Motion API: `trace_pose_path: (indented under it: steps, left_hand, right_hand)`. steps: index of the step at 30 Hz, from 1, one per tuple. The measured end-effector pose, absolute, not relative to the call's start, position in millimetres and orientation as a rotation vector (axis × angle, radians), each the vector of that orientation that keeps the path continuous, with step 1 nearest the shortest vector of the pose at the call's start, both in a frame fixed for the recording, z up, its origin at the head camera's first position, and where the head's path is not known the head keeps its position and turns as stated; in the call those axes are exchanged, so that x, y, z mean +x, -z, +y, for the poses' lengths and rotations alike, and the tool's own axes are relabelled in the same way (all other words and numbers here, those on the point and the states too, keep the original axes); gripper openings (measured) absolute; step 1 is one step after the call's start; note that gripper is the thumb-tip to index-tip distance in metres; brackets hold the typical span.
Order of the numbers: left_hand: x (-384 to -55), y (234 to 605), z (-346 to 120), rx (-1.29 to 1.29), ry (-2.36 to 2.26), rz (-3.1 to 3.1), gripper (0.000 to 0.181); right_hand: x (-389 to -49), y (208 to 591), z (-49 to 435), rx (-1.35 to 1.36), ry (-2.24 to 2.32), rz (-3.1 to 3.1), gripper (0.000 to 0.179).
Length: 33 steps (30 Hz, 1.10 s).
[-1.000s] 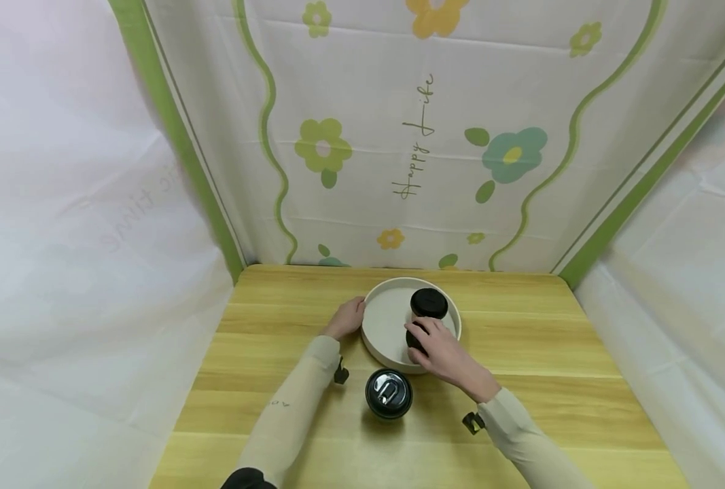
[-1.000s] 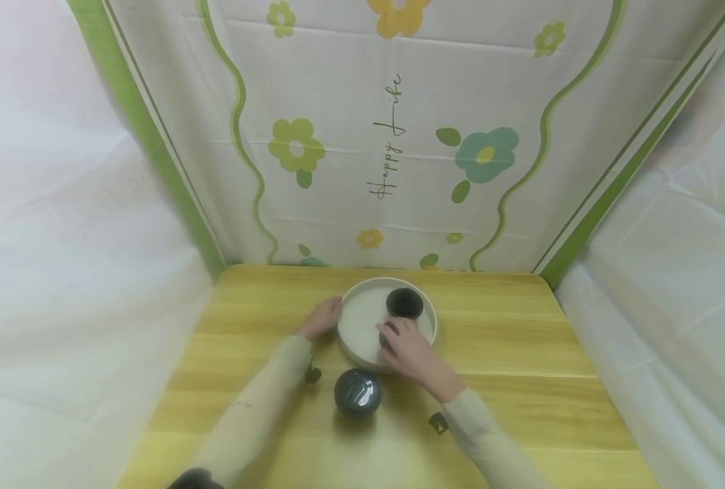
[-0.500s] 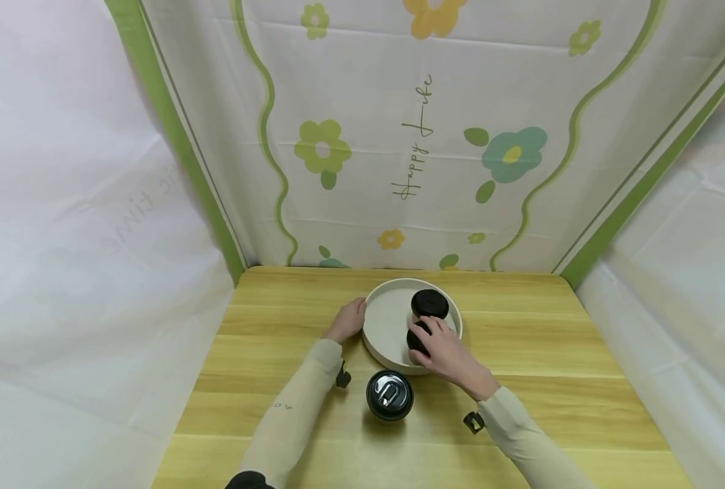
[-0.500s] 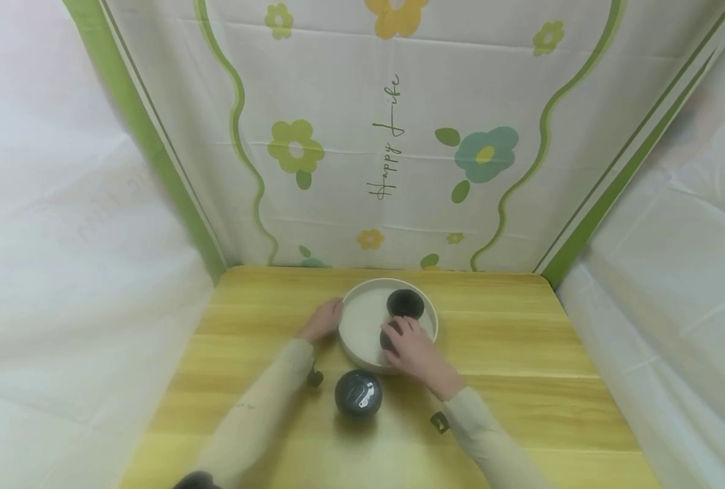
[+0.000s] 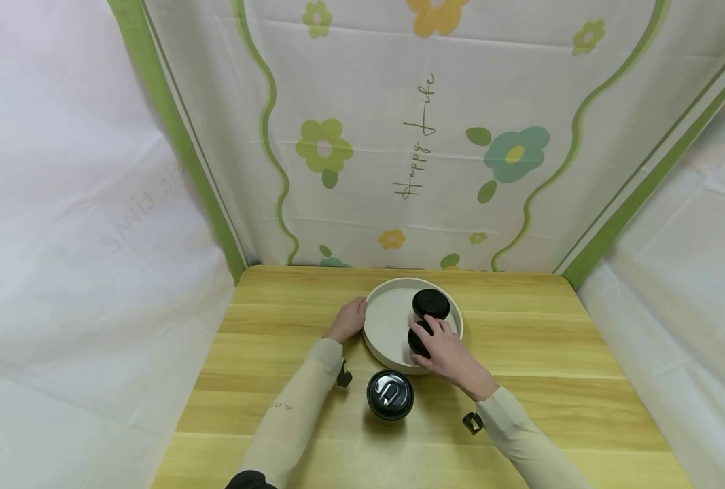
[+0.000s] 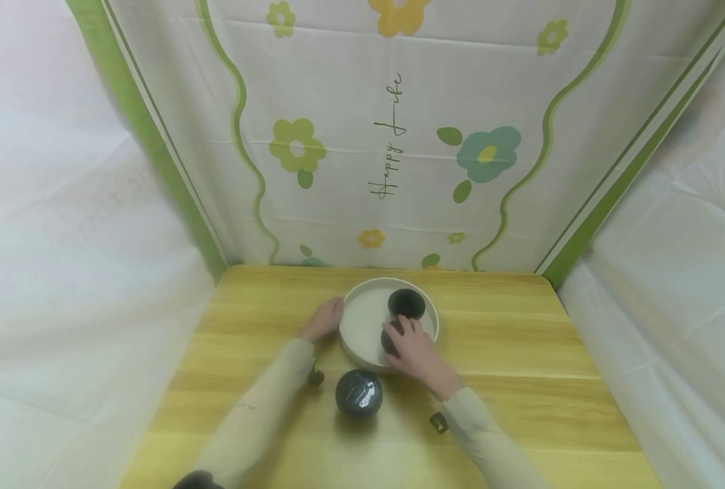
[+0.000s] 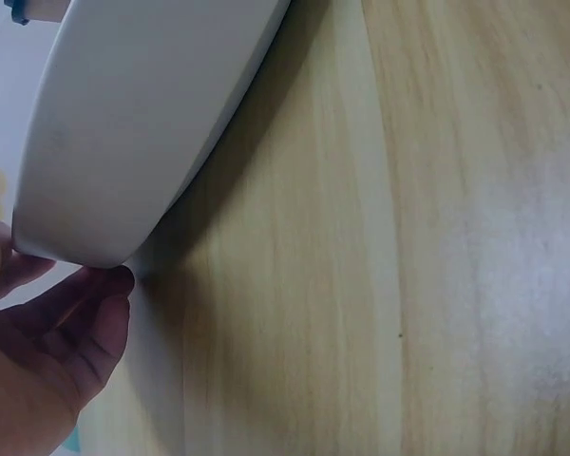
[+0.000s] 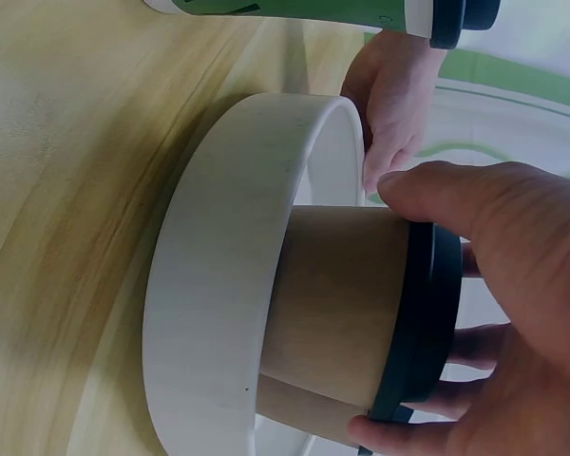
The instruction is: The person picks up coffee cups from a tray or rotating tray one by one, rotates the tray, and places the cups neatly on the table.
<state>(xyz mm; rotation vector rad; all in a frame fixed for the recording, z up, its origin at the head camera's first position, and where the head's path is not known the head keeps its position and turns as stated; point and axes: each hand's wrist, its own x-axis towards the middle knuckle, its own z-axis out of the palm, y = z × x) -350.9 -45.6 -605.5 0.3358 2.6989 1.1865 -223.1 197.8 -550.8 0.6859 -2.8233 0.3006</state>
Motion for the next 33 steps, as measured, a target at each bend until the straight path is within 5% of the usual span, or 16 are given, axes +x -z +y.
trace_pose_path:
  steps: [33]
  left_hand:
    - [-353.4,607.4,-45.7,0.33,-1.179,2.725,0.043]
  right_hand:
    - [-217.4,513.7,202.3,0.867,-0.378,-2.607,0.063]
